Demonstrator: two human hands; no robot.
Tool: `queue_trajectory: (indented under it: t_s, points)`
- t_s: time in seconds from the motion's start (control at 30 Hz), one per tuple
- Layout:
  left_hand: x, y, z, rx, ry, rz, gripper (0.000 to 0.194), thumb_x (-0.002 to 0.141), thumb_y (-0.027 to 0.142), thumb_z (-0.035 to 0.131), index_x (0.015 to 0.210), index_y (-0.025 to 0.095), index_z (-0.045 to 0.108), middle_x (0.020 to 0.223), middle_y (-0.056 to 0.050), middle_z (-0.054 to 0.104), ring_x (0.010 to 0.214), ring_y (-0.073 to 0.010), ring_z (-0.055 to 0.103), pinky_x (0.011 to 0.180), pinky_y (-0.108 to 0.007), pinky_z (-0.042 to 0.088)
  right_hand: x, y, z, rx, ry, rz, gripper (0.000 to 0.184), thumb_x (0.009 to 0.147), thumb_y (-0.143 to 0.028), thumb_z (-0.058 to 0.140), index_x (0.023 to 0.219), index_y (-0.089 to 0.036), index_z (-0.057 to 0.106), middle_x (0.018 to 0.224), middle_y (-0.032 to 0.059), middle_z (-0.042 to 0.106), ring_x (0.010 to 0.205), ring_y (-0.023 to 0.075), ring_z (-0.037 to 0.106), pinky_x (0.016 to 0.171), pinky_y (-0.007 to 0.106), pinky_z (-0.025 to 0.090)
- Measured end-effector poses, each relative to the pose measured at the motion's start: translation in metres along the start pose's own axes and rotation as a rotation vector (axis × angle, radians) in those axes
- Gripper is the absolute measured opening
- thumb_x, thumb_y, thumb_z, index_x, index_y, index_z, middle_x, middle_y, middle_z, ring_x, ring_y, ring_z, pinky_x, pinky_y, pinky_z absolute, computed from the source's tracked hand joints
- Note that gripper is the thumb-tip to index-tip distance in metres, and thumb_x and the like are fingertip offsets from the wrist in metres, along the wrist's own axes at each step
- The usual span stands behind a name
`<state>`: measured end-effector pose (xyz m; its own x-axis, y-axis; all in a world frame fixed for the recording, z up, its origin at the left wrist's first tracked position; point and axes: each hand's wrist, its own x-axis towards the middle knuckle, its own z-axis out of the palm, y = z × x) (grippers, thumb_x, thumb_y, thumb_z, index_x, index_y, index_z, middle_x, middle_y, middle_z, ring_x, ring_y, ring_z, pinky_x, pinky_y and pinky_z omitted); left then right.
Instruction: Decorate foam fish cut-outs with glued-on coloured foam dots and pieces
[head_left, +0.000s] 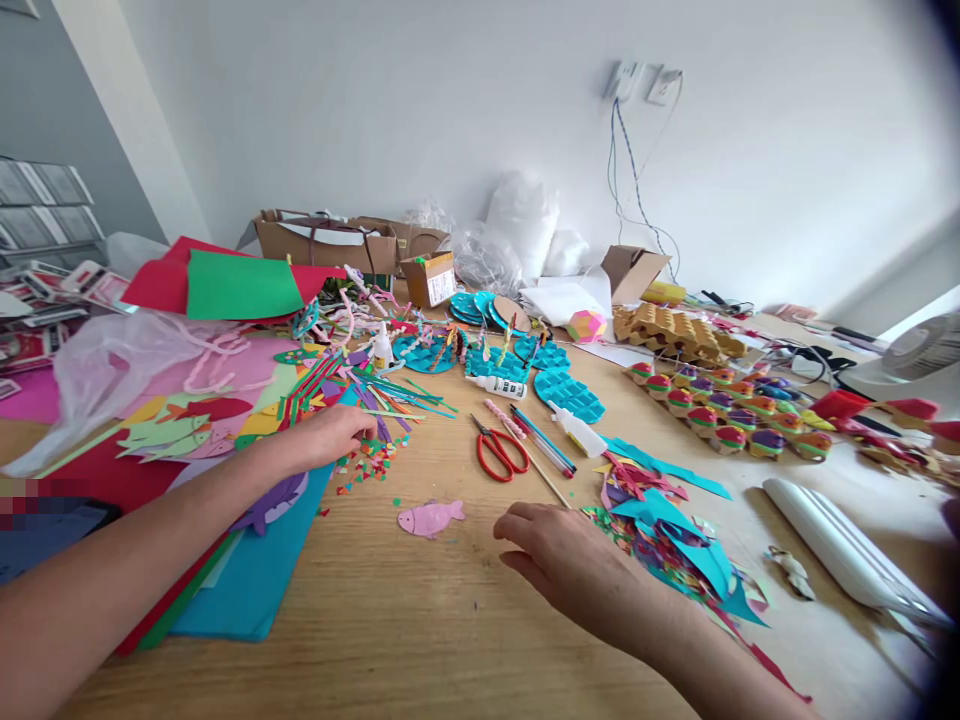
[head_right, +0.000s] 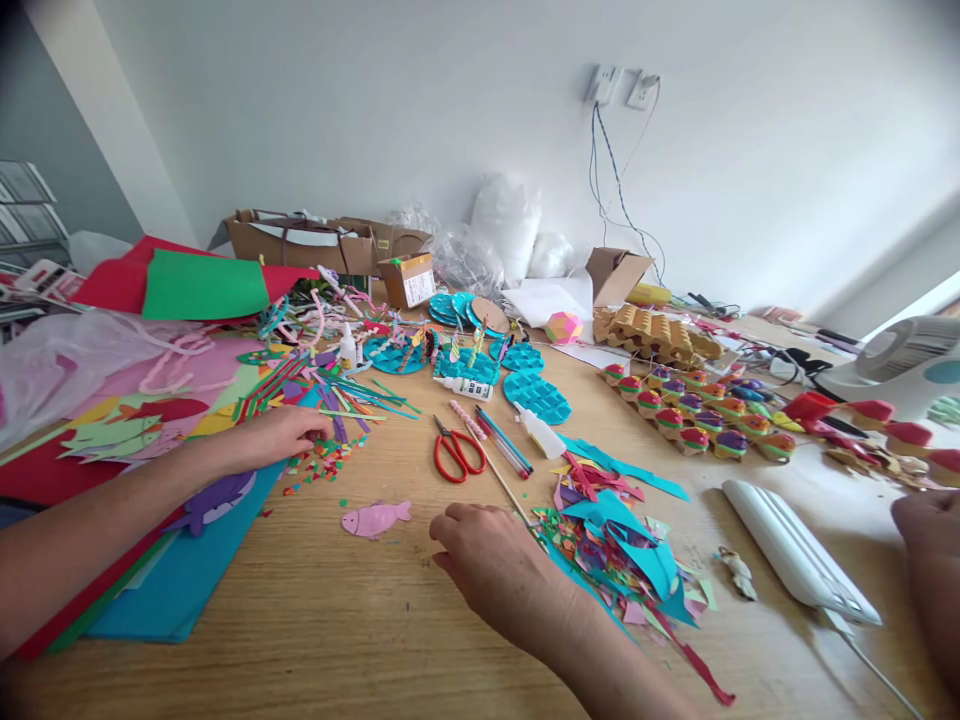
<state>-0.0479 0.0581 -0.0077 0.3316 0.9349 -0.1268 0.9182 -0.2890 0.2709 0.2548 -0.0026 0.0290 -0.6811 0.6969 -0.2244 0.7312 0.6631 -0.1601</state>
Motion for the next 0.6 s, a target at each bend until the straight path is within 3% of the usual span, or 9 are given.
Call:
queue_trajectory:
  t_s: [0.2, 0.43, 0.6]
  points:
    - [0.004, -0.003, 0.002, -0.034, -0.002, 0.021, 0.018, 0.061, 0.008, 0.045, 0.069, 0.019, 0.057, 0.078, -0.001, 0.062, 0.073, -0.0161, 0.055, 0.061, -0.022, 0.037, 0.002, -0.002, 0.003, -0.012, -0.039, 0.004, 0.012, 0.081, -0.018, 0.049, 0.085, -0.019, 0.06, 0.087, 0.0047, 0.063, 0.08, 0.0202, 0.061, 0.065, 0.028, 0.042]
    - [0.004, -0.006, -0.001, -0.093, 0.024, -0.052, 0.01, 0.062, 0.013, 0.043, 0.06, 0.019, 0.051, 0.055, 0.003, 0.051, 0.056, -0.0146, 0.05, 0.051, -0.023, 0.031, 0.002, -0.004, 0.006, -0.009, -0.045, -0.022, 0.011, 0.082, -0.021, 0.048, 0.085, -0.02, 0.059, 0.087, 0.0044, 0.064, 0.078, 0.0191, 0.062, 0.064, 0.027, 0.043]
    - [0.006, -0.012, -0.004, -0.175, 0.042, -0.084, 0.011, 0.057, 0.016, 0.043, 0.062, 0.02, 0.052, 0.058, 0.003, 0.054, 0.06, -0.0152, 0.052, 0.056, -0.024, 0.035, 0.004, -0.004, 0.006, -0.002, -0.045, -0.051, 0.011, 0.082, -0.022, 0.048, 0.085, -0.02, 0.059, 0.087, 0.0038, 0.064, 0.078, 0.0192, 0.062, 0.065, 0.027, 0.042]
